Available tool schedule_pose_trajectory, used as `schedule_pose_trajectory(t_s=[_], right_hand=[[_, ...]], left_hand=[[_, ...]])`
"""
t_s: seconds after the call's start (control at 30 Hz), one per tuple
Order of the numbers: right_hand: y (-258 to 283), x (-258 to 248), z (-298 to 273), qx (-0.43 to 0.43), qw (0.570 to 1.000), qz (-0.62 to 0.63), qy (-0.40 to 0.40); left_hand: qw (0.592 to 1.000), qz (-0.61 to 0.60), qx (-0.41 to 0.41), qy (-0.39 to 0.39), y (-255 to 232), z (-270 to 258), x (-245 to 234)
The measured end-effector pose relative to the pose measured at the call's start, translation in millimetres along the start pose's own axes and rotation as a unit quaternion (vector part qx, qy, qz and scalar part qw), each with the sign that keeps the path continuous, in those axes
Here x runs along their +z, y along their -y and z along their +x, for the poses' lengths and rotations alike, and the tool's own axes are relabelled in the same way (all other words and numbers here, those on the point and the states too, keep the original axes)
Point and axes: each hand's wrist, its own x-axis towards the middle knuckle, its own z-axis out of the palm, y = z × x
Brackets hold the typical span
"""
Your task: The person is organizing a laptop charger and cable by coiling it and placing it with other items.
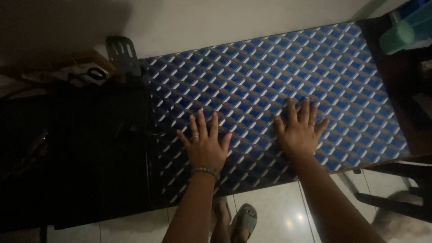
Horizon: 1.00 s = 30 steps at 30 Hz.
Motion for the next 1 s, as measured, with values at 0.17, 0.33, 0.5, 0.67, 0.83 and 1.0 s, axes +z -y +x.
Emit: schedule_pose_trajectory(t_s=[0.17,0.33,0.5,0.67,0.83,1.0], right_hand=[[3,-5,-5,0.003,1.000,-0.017,0.002],[1,-3,-5,-0.004,1.000,-0.021,0.004],[7,-6,-3,0.020,0.999,-0.032,0.010],[40,3,21,-0.056,0.996,0.013,-0.067],[166,-30,52,-0.242,0.949,0.160,-0.120],[262,-22,89,-0.272,0.923,0.273,-0.008]], left_hand=[[1.000,0.002,-0.007,0.008,-2,-1,-3],[1.000,-0.013,-0.004,-0.004,0,0,1],[0.999,-0.040,0.010,-0.022,3,-1,-11],[0.995,-0.085,-0.036,-0.031,7,25,-16],[0.988,-0.138,-0.062,-0.008,19,64,-38],[0.999,-0.047,-0.010,0.019,23,93,-51]])
